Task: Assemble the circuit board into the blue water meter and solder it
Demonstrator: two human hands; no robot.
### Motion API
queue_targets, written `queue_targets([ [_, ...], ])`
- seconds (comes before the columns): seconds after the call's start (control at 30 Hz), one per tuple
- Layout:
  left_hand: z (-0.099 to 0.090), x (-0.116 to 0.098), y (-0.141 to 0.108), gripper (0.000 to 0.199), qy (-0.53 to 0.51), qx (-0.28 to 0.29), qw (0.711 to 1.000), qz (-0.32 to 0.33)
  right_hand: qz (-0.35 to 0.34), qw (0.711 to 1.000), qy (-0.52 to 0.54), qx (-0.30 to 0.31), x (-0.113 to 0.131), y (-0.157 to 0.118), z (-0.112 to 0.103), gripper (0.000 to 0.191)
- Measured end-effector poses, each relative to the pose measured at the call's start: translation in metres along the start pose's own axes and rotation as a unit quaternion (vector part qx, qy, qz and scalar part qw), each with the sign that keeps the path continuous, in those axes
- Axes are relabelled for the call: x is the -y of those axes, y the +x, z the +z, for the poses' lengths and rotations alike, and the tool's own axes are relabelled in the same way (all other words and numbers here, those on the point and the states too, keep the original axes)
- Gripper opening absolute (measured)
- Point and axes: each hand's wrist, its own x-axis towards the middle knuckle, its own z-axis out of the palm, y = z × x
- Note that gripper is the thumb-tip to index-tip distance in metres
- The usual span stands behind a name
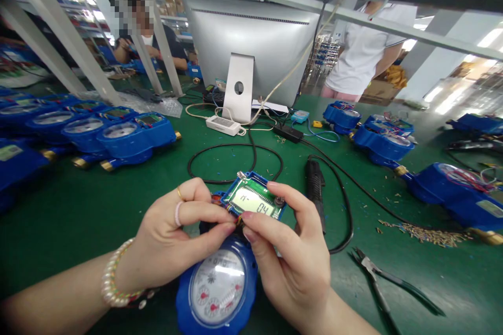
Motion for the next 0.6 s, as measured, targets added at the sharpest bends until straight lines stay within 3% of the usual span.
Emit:
queue_targets([
  [0.3, -0.0002, -0.0027, -0.0002, 0.011, -0.010, -0.009, 1.000, 0.015, -0.001, 1.000, -0.003, 0.015, -0.0024, 0.0013, 0.0004, 0.021],
  [0.6, 0.0011, -0.0017, -0.0007, 0.010, 0.025, -0.010, 1.000, -0.013, -0.011, 1.000, -0.002, 0.025, -0.0008, 0.0025, 0.0005, 0.020],
])
